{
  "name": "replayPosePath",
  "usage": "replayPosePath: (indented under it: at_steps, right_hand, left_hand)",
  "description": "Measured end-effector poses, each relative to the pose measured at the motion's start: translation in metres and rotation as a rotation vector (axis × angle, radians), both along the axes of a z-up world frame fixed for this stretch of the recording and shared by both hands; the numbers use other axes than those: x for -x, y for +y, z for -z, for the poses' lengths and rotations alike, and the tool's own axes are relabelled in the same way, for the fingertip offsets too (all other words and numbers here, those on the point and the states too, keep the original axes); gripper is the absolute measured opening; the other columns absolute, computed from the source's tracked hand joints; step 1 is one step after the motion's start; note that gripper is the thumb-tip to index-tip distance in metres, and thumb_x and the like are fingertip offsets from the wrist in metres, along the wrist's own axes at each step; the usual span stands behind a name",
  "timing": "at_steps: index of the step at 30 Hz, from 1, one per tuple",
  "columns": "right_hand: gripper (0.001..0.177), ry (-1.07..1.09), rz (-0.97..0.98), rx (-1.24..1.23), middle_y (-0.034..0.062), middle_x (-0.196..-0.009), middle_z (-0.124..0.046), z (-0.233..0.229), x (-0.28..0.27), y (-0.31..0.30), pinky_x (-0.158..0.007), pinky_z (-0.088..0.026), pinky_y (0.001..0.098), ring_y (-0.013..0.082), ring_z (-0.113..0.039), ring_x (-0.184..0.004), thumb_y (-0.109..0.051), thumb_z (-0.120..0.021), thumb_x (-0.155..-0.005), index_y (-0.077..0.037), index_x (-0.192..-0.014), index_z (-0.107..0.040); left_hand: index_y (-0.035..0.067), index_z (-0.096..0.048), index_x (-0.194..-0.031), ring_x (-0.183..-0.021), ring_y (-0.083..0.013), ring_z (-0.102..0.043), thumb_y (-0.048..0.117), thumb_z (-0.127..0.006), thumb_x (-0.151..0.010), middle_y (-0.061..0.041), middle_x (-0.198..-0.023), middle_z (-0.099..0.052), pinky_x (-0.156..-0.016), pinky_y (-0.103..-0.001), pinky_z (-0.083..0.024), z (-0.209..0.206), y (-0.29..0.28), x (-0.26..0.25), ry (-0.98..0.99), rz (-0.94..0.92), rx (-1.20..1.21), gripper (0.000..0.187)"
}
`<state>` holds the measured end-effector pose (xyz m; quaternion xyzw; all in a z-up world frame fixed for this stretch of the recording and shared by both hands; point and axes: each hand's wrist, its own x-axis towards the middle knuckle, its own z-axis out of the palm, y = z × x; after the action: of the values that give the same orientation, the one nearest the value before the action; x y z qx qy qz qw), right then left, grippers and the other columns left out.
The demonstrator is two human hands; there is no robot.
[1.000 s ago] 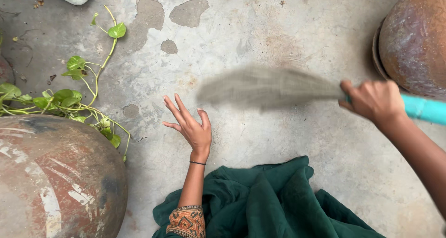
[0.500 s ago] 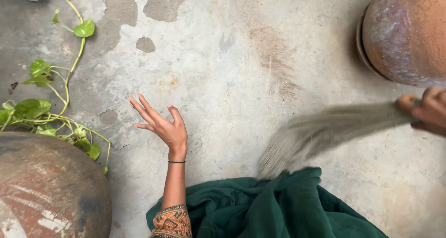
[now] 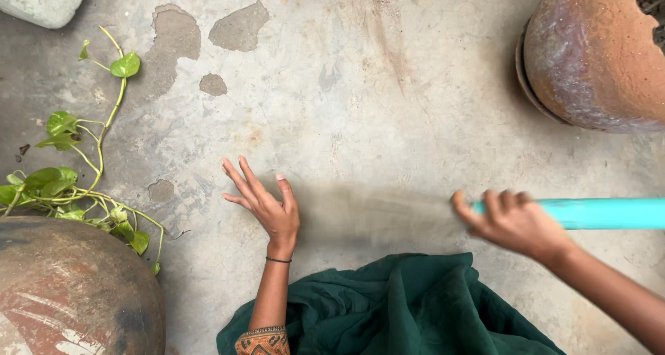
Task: The person sweeps a concrete floor with a broom and moves a large clay pot to another location.
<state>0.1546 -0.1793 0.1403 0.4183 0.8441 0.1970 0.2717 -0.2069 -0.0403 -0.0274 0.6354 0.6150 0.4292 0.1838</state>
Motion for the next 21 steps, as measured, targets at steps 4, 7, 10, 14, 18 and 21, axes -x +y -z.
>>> replayPosePath:
  at_steps: [4, 7, 10, 14, 18, 21]
  right_hand:
    - [0.072, 0.151, 0.108, 0.122, 0.0176, -0.080, -0.070, 0.080, -0.008, 0.025, -0.040, -0.055, 0.0355, 0.0286, -0.071, -0.054, -0.063, -0.065, -0.076, -0.021, -0.132, -0.049]
    - [0.058, 0.239, 0.569, 0.061, 0.0115, -0.071, -0.069, 0.091, -0.014, 0.088, -0.040, -0.051, 0.0347, 0.0226, -0.069, -0.052, -0.062, -0.065, -0.088, -0.017, -0.121, -0.051]
    - [0.052, 0.399, 0.755, -0.206, 0.0073, -0.067, -0.065, 0.081, 0.014, 0.142, -0.041, -0.043, 0.0354, 0.0199, -0.061, -0.051, -0.059, -0.061, -0.098, -0.015, -0.125, -0.056]
    - [0.074, 0.414, 0.370, -0.145, 0.0111, -0.061, -0.062, 0.088, 0.072, 0.127, -0.024, -0.036, 0.0282, 0.0101, -0.042, -0.033, -0.065, -0.046, -0.097, -0.015, -0.152, -0.042]
    - [0.077, 0.254, 0.040, 0.096, 0.0151, -0.064, -0.066, 0.113, 0.080, 0.103, -0.028, -0.038, 0.0280, 0.0135, -0.053, -0.038, -0.072, -0.045, -0.093, -0.018, -0.148, -0.041]
    - [0.072, 0.295, 0.370, 0.095, 0.0133, -0.070, -0.069, 0.118, 0.058, 0.126, -0.035, -0.041, 0.0320, 0.0161, -0.063, -0.048, -0.072, -0.051, -0.092, -0.020, -0.141, -0.047]
  left_hand:
    - [-0.001, -0.019, -0.166, -0.160, -0.0477, 0.010, 0.027, -0.056, -0.102, -0.028, -0.172, 0.004, -0.119, -0.075, 0.011, -0.001, 0.000, 0.009, 0.123, -0.015, -0.081, 0.079]
    - [-0.002, -0.016, -0.166, -0.160, -0.0482, 0.011, 0.029, -0.057, -0.103, -0.030, -0.172, 0.005, -0.119, -0.076, 0.011, -0.005, -0.003, 0.019, 0.148, 0.002, -0.019, 0.081]
    - [-0.005, -0.015, -0.164, -0.157, -0.0486, 0.012, 0.030, -0.057, -0.100, -0.031, -0.170, 0.005, -0.116, -0.075, 0.013, -0.011, 0.001, 0.020, 0.198, -0.061, -0.037, 0.084]
    - [-0.008, -0.013, -0.164, -0.159, -0.0471, 0.010, 0.030, -0.056, -0.103, -0.031, -0.170, 0.004, -0.120, -0.072, 0.013, -0.018, 0.002, 0.020, 0.235, -0.036, -0.070, 0.083]
    - [-0.008, -0.014, -0.163, -0.159, -0.0474, 0.008, 0.030, -0.056, -0.102, -0.030, -0.171, 0.003, -0.120, -0.072, 0.013, -0.023, 0.001, 0.029, 0.233, -0.047, -0.041, 0.083]
    - [-0.007, -0.014, -0.164, -0.160, -0.0467, 0.006, 0.030, -0.057, -0.103, -0.030, -0.171, 0.002, -0.120, -0.073, 0.013, -0.022, -0.004, 0.031, 0.233, -0.061, -0.022, 0.083]
